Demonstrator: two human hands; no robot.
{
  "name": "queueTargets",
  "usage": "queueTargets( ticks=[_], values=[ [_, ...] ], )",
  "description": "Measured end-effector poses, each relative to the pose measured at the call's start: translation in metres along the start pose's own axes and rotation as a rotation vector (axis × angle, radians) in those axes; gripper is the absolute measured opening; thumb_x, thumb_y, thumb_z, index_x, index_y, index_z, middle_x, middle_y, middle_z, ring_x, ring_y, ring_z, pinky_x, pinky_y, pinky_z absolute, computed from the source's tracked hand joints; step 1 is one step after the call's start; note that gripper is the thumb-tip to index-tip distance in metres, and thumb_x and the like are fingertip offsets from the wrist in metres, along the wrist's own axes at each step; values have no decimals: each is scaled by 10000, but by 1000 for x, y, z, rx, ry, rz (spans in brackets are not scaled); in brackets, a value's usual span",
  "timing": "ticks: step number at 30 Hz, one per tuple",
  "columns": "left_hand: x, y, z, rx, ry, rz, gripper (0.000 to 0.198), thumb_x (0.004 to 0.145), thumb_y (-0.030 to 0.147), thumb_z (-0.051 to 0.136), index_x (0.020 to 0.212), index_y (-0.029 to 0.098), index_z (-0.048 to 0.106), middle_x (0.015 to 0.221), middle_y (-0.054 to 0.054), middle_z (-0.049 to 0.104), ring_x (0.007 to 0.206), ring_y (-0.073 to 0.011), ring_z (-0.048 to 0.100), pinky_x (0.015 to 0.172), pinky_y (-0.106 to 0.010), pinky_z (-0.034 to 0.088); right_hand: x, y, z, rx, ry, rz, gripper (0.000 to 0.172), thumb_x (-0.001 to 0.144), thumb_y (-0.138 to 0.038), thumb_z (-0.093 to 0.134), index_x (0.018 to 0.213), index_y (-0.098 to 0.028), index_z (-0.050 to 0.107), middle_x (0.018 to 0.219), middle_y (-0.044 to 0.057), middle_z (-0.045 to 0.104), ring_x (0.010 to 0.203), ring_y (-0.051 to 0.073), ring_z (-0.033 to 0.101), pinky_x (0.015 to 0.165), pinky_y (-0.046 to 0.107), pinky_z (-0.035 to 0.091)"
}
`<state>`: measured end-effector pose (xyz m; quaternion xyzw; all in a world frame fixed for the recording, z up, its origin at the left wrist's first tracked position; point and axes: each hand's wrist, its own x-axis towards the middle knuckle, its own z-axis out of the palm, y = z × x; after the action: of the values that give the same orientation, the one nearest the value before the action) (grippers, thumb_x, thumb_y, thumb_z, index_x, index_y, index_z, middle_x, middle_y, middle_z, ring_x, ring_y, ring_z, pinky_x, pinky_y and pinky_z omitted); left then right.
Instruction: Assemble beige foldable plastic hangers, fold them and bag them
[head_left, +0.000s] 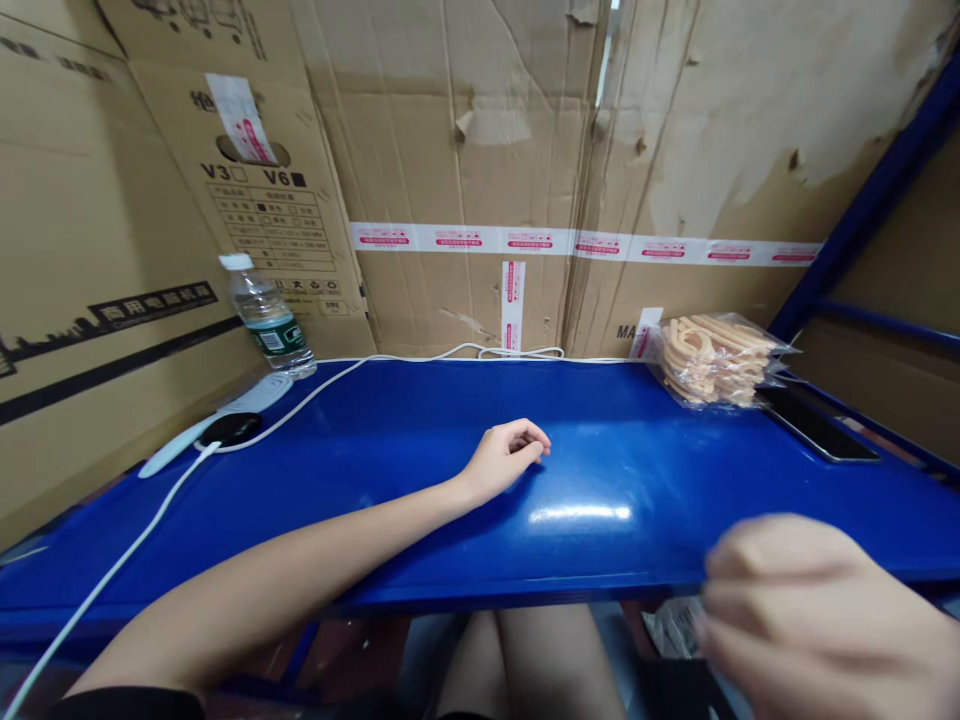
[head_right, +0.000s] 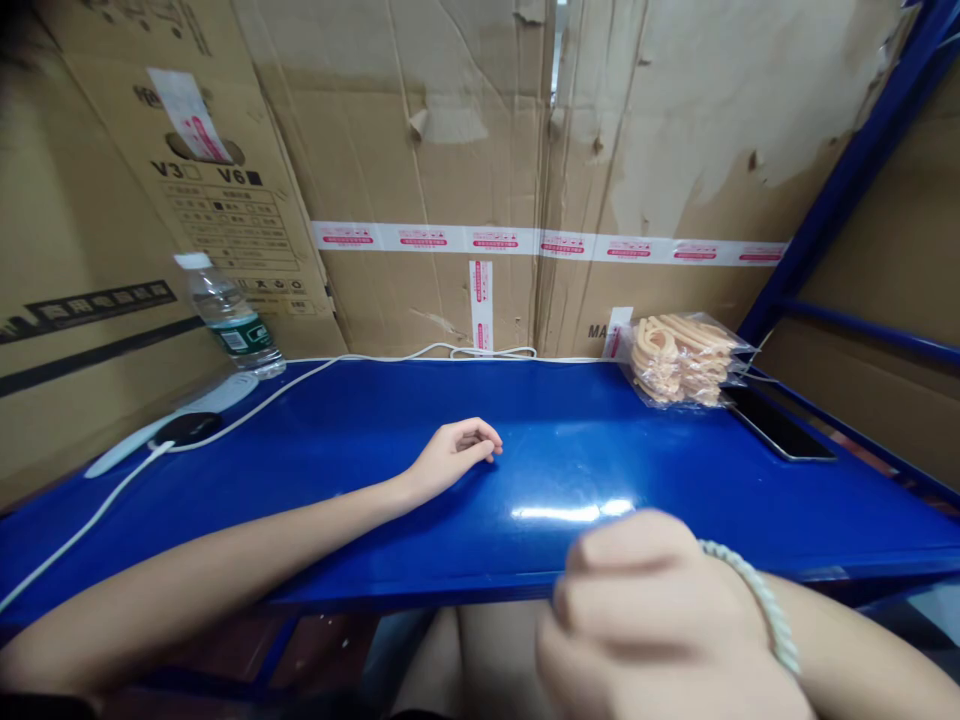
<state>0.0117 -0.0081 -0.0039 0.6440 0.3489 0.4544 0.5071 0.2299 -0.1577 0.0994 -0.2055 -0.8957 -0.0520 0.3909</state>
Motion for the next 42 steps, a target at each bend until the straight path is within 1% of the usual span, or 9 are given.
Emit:
queueTargets(
  ticks=[1,3,5,7,8,11,16,25,42],
  values=[
    [0,0,0,-12,6,-1,40,807,150,618,813,139,657,787,-44,706,694,-138,658,710,-257,507,14,11,2,-58,2,-8,179,898,-174,548,866,-328,633,698,-12,641,597,186,602,617,377,494],
    [0,2,0,-34,21,3,36,806,157,622,807,140,653,781,-38,700,687,-135,653,705,-253,507,38,48,14,-70,-100,-301,238,872,-98,545,973,-299,624,639,-36,601,518,145,527,545,323,420],
    [0,3,-1,-51,32,-3,38,804,170,627,809,140,649,773,-33,694,677,-131,647,702,-252,507,48,96,35,-98,-50,-312,189,873,-110,524,951,-257,612,597,-36,556,483,133,459,506,300,342],
    [0,4,-1,-54,34,-17,55,805,191,632,819,140,649,776,-33,692,672,-129,645,701,-253,507,44,141,59,-90,-160,-194,115,904,-188,495,847,-224,588,623,-13,585,499,122,464,508,278,320],
    [-1,5,-2,-51,33,-24,69,807,206,635,824,140,649,783,-35,692,672,-130,645,699,-256,508,38,159,71,-91,-241,-102,166,920,-217,474,779,-220,563,613,-8,578,508,120,467,521,271,316],
    [-2,5,-2,-43,24,-34,127,814,273,651,831,148,651,804,-45,692,695,-144,651,707,-274,520,15,190,94,-49,-393,121,250,933,-281,461,698,-212,513,610,1,574,522,121,472,541,262,307],
    [-3,6,-3,-29,21,-55,181,812,337,672,823,157,652,817,-49,691,716,-157,652,717,-289,529,4,196,100,32,-503,294,226,938,-308,492,736,-208,511,636,-10,571,546,127,466,573,256,298],
    [-3,8,-4,-1,30,-59,146,830,298,640,829,153,652,821,-51,701,724,-155,654,735,-285,512,8,192,92,28,-615,318,141,930,-294,525,816,-212,520,724,-12,555,618,136,472,603,258,297],
    [-4,11,-5,-12,7,-52,119,816,278,645,811,159,647,803,-40,698,714,-149,645,741,-284,517,9,189,89,47,-639,290,111,932,-272,522,838,-213,515,760,2,563,655,152,497,627,269,343]
  ],
)
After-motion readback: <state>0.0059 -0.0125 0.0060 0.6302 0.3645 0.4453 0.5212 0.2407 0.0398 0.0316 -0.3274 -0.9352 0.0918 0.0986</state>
